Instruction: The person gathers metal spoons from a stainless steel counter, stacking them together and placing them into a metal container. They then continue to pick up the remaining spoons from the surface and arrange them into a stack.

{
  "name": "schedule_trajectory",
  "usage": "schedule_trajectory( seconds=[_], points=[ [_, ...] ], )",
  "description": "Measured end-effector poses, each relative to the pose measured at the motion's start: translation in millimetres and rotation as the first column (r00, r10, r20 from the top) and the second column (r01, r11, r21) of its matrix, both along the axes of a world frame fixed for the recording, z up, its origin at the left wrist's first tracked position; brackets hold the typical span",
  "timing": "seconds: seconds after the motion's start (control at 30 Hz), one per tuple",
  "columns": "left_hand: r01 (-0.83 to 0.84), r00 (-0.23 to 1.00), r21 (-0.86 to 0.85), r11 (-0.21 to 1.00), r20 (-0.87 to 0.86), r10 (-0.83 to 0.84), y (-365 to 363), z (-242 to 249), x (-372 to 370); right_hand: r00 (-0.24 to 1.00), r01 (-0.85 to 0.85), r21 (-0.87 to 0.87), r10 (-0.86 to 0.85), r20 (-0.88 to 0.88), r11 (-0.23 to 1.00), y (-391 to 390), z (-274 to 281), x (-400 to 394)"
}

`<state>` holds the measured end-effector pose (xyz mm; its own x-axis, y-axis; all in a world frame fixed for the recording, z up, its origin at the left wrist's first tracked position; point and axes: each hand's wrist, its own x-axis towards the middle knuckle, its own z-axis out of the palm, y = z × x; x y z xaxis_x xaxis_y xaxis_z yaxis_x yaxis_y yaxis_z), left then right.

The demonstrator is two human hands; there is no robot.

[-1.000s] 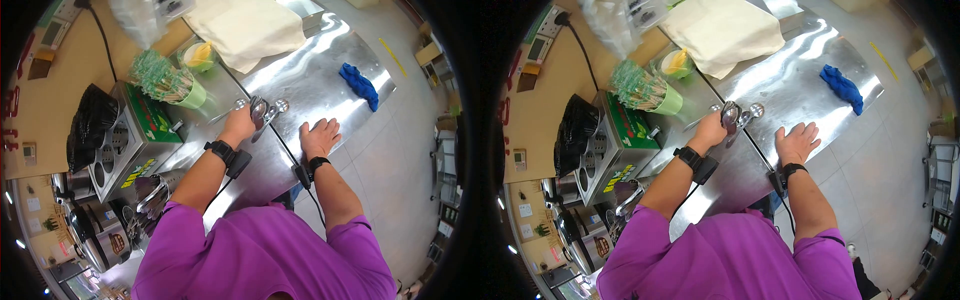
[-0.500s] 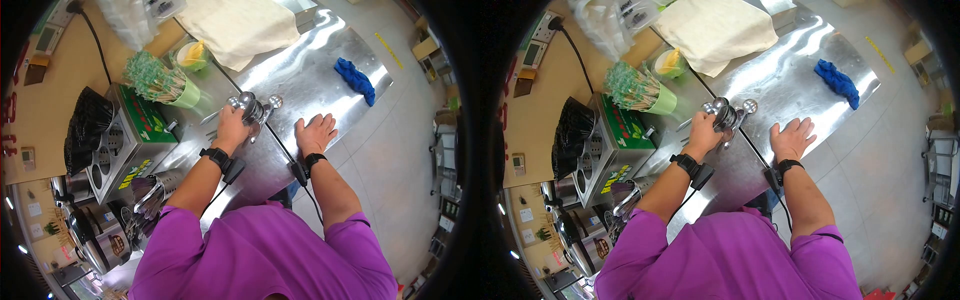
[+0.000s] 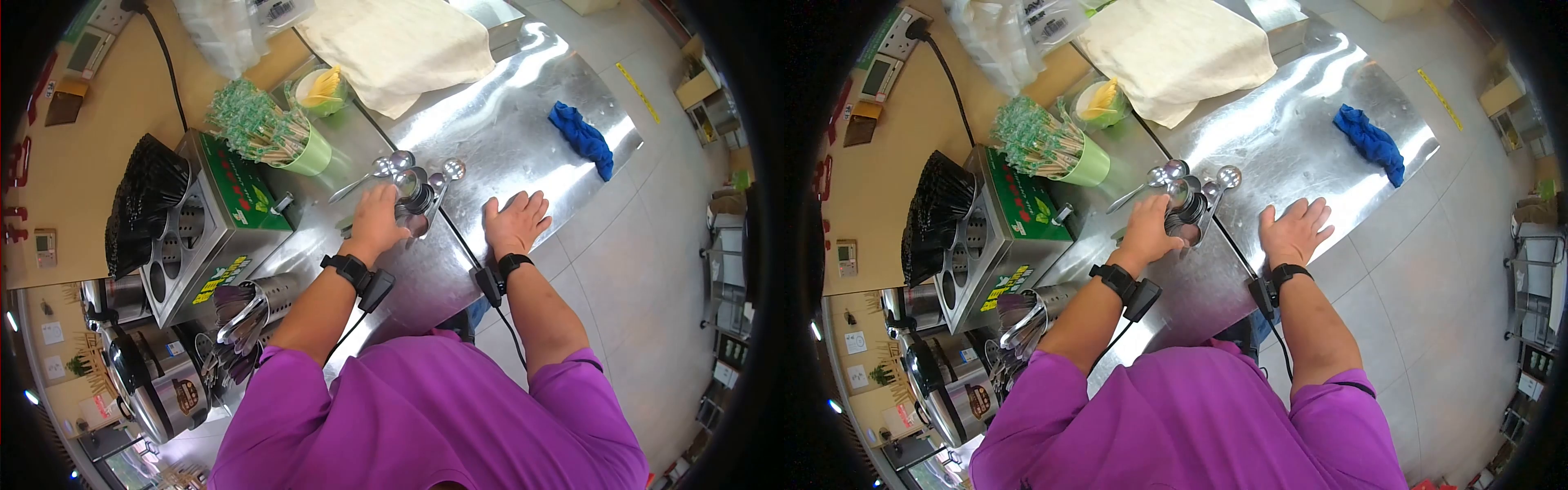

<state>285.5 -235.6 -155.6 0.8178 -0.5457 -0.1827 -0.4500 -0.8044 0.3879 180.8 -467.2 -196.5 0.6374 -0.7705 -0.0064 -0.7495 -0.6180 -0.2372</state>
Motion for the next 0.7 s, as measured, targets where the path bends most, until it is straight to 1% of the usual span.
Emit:
schedule_trajectory(
  seconds=[0.2,0.3,0.37,0.5,0.57,0.6,0.63,0.67,0.7],
  points=[
    [0.026,1.0,-0.066,0.997,0.006,-0.025,7.1,-10.4,1.9,1.0,-0.003,-0.027,0.003,0.007,1.0,-0.4,-5.0,-0.2],
    [0.029,0.998,-0.103,0.994,0.05,-0.024,10.3,-14.5,-0.7,1.0,-0.008,-0.039,0.008,0.014,0.999,-0.2,-5.6,-0.4],
    [0.022,0.999,-0.096,0.995,0.038,-0.019,11.3,-15.3,-0.4,1.0,-0.007,-0.047,0.007,0.012,0.999,0.2,-5.3,-0.3],
    [-0.014,1.0,-0.068,0.998,0.016,0.015,11.0,-13.0,-3.2,1.0,0.005,0.022,-0.005,-0.004,1.0,0.9,3.3,0.1],
    [-0.094,0.994,0.03,0.995,0.057,0.092,1.0,13.2,-16.3,0.999,-0.004,0.065,0.007,-0.033,0.998,-0.6,11.9,-2.2],
    [-0.116,0.988,-0.101,0.988,-0.111,0.105,6.6,-9.2,-14.9,0.998,0.055,0.116,-0.051,-0.034,0.992,-5.5,-5.0,-9.3],
    [-0.111,0.993,-0.182,0.977,-0.048,0.104,12.2,-15.1,-22.2,0.993,0.0,0.287,-0.034,0.116,0.958,-16.0,-17.1,-20.8],
    [-0.111,0.984,-0.304,0.946,0.098,0.147,17.9,-46.2,-21.9,0.991,-0.035,0.0,0.035,0.131,0.999,-11.7,-33.3,-16.2],
    [-0.123,0.981,-0.343,0.931,0.1,0.167,19.5,-43.8,-18.8,0.991,-0.023,-0.301,0.062,0.121,0.953,-8.6,-50.4,-10.5]
  ],
)
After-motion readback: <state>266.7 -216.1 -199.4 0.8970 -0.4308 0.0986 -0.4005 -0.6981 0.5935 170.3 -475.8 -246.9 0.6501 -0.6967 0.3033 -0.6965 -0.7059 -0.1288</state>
